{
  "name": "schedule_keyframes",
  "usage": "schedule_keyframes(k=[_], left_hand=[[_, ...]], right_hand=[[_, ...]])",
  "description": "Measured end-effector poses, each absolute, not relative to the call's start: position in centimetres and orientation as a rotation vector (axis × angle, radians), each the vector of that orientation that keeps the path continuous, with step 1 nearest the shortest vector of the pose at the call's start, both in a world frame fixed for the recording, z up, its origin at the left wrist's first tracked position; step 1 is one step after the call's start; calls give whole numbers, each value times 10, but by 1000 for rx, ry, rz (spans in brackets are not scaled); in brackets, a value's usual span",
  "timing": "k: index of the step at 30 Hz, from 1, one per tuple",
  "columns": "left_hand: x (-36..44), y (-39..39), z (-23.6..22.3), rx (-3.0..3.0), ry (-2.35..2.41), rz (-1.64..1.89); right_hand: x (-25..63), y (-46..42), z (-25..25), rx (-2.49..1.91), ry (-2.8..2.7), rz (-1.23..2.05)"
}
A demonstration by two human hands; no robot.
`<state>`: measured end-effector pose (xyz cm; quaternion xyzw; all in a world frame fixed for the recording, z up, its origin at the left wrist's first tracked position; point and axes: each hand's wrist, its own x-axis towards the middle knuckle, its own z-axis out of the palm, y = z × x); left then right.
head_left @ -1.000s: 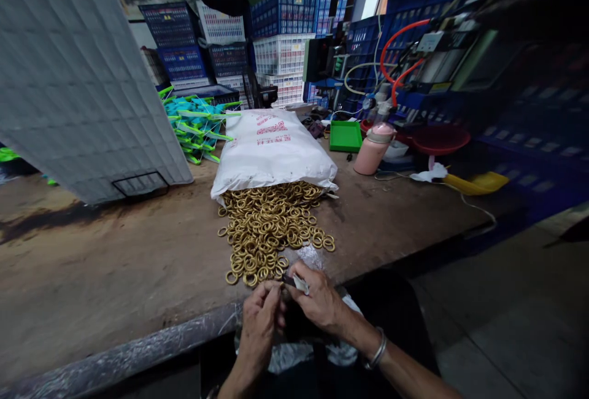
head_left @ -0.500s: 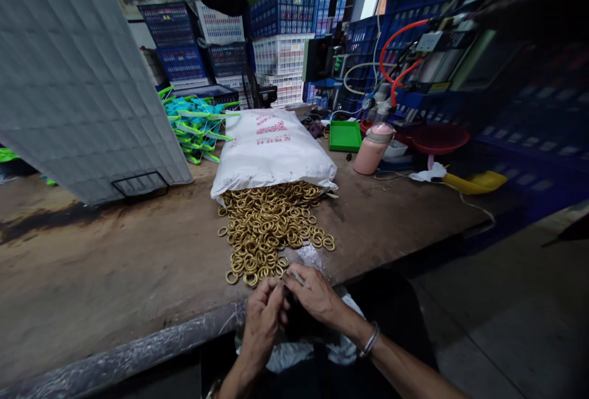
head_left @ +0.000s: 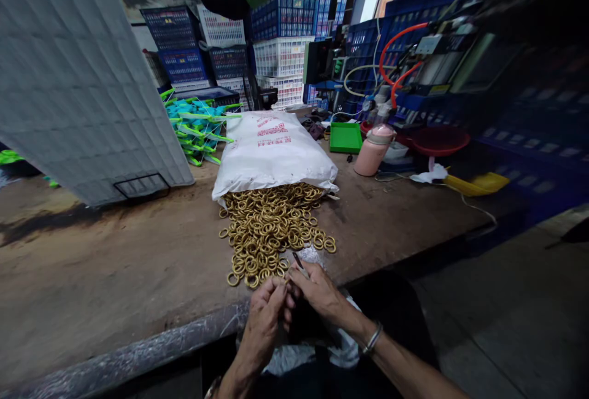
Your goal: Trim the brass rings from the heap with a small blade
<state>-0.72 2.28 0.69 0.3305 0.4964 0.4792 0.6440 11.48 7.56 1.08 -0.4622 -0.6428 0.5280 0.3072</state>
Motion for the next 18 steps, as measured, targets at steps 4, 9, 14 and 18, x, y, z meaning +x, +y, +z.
schedule_keyframes(k=[4,9,14,18], left_hand=[[-9,23,10,759,1191,1117],[-9,28,9,750,1254,1137],[-9,26,9,782,1277,1163],[-10,14,16,771,1242,1150]], right_hand=[[117,75,9,-1299,-1871,1180],[117,68,6,-1265,-2197,1036],[116,66,6,-1345,-2401,857],[121,73,2,-1473,-2464,704]])
